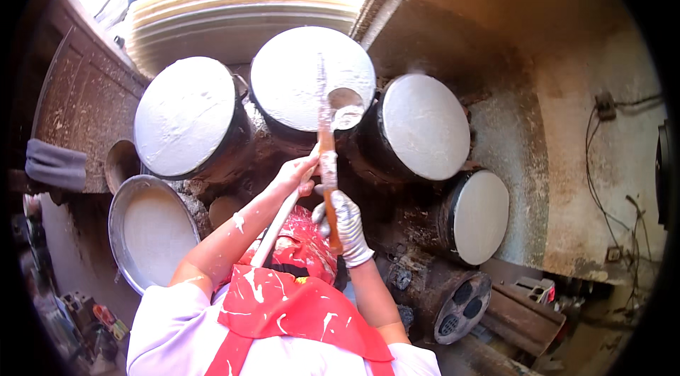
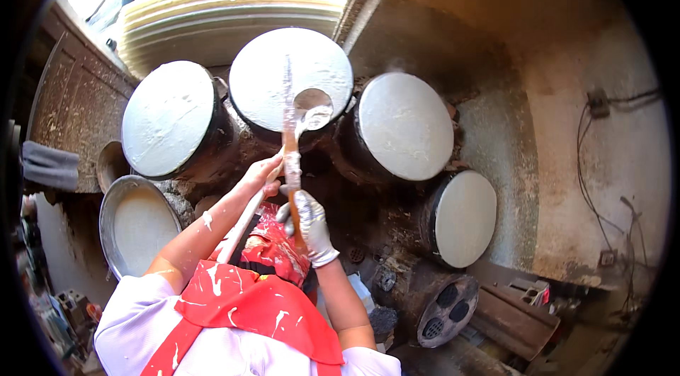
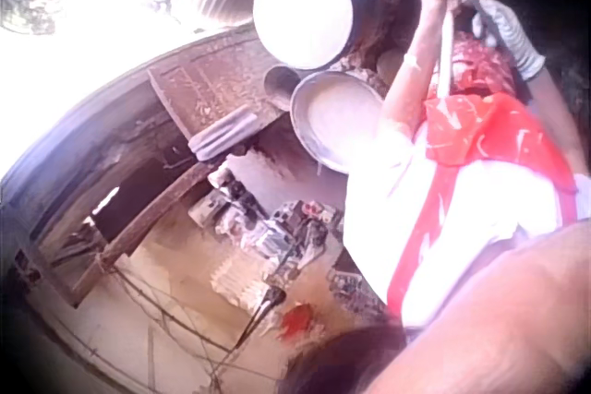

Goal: The person pours liquid batter onto circular heated plates using a ladle and spreads it into thin layers with a wooden stick. They peel the cooked sheets off the plates by hand and place them onto a stack.

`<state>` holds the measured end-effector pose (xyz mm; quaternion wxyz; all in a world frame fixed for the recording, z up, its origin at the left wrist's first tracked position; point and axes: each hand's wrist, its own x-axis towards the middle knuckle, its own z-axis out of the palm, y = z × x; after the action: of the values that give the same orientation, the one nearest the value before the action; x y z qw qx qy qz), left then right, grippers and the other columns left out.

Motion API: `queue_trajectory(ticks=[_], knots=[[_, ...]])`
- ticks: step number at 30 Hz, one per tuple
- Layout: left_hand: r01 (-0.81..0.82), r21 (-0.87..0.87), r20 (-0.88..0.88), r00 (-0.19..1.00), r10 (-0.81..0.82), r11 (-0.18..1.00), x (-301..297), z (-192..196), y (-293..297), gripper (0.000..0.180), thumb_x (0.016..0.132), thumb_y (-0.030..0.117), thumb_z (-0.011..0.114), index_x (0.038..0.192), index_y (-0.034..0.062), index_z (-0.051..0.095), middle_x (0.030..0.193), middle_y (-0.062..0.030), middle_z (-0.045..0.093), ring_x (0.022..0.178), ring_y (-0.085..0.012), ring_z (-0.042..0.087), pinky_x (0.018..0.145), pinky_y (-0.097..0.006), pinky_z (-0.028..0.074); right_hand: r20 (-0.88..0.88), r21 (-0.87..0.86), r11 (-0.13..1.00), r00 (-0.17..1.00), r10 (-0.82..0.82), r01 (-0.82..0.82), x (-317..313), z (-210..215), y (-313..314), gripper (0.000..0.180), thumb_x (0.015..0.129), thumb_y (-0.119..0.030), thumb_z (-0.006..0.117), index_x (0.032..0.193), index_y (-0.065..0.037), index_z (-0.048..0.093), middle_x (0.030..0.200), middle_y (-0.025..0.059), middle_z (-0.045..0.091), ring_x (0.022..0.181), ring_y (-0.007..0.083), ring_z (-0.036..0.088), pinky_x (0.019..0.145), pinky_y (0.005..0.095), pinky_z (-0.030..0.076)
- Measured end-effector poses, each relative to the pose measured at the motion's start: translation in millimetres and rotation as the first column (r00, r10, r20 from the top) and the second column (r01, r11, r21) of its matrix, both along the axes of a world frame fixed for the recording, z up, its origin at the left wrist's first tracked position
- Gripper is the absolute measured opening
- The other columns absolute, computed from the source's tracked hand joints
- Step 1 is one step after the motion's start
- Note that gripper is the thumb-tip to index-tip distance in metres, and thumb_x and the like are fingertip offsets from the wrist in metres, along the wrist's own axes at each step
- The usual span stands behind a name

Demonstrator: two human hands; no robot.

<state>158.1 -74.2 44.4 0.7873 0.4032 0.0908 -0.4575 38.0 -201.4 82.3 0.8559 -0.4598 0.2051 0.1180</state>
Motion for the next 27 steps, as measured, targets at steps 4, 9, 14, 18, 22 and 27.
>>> queue_trajectory(ticks=[4,9,14,18,22,27], knots=[[-0.006,0.011,0.152,0.988,0.005,1.000,8,0,49,0.038,0.088,0.020,0.056,0.117,-0.0023,0.048,0.085,-0.0141,0.065,0.038,-0.0041,0.042,0.034,-0.017,0.032,-0.111,-0.087,0.990,0.989,0.102,-0.111,27,5,48,0.033,0.093,-0.036,0.048,0.098,-0.004,0.056,0.065,0.0028,0.057,0.048,0.0082,0.052,0.044,0.0192,0.042],[-0.131,-0.053,0.149,0.979,0.138,0.990,7,6,79,0.035,0.086,0.013,0.058,0.116,-0.0035,0.049,0.078,-0.0118,0.064,0.040,-0.0038,0.042,0.037,-0.016,0.033,-0.157,-0.068,0.966,0.959,0.237,-0.250,31,-23,56,0.041,0.090,-0.042,0.052,0.099,-0.002,0.058,0.069,0.0042,0.059,0.054,0.0098,0.055,0.047,0.0215,0.044],[-0.291,-0.075,0.125,0.946,0.299,0.954,-7,7,111,0.037,0.084,0.012,0.060,0.116,-0.0032,0.049,0.073,-0.0117,0.064,0.039,-0.0048,0.043,0.035,-0.017,0.032,-0.242,-0.062,0.907,0.888,0.391,-0.416,37,-82,29,0.038,0.092,-0.037,0.050,0.102,-0.002,0.061,0.074,0.0012,0.061,0.057,0.0070,0.054,0.052,0.0198,0.044],[-0.409,0.030,0.147,0.904,0.401,0.912,-28,1,133,0.047,0.084,0.015,0.059,0.123,-0.0045,0.044,0.074,-0.0121,0.063,0.037,-0.0036,0.042,0.033,-0.014,0.033,-0.454,-0.012,0.904,0.808,0.376,-0.428,42,-183,-17,0.036,0.092,-0.037,0.049,0.105,-0.004,0.057,0.069,0.0041,0.061,0.050,0.0119,0.055,0.045,0.0236,0.044],[-0.537,0.130,0.122,0.843,0.524,0.833,-55,-11,125,0.051,0.082,0.018,0.058,0.125,-0.0051,0.041,0.071,-0.0116,0.060,0.033,-0.0035,0.038,0.031,-0.014,0.031,-0.708,-0.043,0.946,0.678,0.197,-0.320,49,-311,-68,0.028,0.091,-0.033,0.050,0.100,-0.008,0.057,0.067,0.0051,0.061,0.044,0.0137,0.053,0.039,0.0264,0.044],[-0.602,-0.117,0.015,0.794,0.607,0.790,-69,-40,90,0.054,0.087,0.015,0.056,0.129,-0.0080,0.031,0.068,-0.0132,0.056,0.030,-0.0062,0.042,0.030,-0.017,0.035,-0.787,-0.202,0.959,0.616,-0.037,-0.200,69,-434,-97,0.028,0.090,-0.034,0.050,0.100,-0.008,0.056,0.065,0.0074,0.060,0.043,0.0172,0.053,0.036,0.0283,0.043]])
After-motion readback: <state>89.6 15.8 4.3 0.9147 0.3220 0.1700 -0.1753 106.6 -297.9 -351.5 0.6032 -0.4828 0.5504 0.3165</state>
